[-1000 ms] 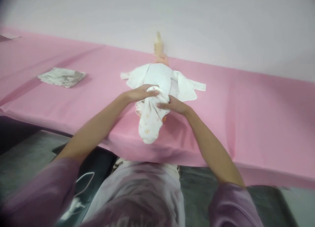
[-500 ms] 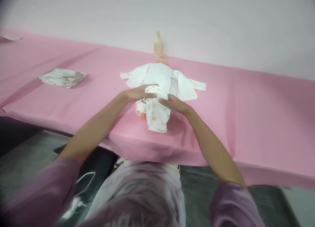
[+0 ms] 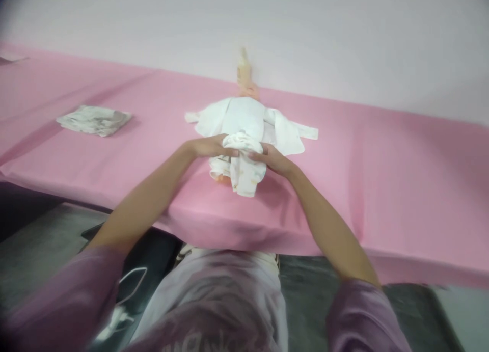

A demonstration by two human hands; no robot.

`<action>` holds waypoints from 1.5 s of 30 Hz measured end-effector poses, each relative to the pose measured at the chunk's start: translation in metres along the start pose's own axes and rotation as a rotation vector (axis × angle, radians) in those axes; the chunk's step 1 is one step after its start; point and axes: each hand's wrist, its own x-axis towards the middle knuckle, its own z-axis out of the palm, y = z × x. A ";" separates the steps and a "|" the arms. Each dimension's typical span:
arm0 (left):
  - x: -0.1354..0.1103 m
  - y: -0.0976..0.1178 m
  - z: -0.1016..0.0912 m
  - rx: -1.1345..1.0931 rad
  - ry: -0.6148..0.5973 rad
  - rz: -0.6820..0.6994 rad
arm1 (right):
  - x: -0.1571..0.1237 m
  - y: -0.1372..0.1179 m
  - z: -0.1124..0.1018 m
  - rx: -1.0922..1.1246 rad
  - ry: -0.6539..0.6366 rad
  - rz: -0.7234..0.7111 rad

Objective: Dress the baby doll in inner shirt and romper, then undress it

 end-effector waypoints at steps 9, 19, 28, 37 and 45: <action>0.002 -0.003 -0.001 0.039 -0.030 -0.034 | 0.003 0.000 0.001 0.021 0.030 -0.013; 0.000 -0.001 -0.002 -0.001 0.024 0.046 | -0.008 -0.009 -0.010 -0.149 -0.067 0.047; 0.002 -0.007 -0.001 -0.013 -0.021 -0.020 | -0.004 -0.004 0.008 0.130 0.067 -0.047; 0.002 -0.006 0.003 -0.092 0.010 0.046 | -0.006 -0.006 -0.005 -0.049 -0.102 0.037; 0.005 -0.009 0.001 -0.017 -0.023 -0.004 | -0.009 -0.006 -0.009 0.000 -0.104 0.027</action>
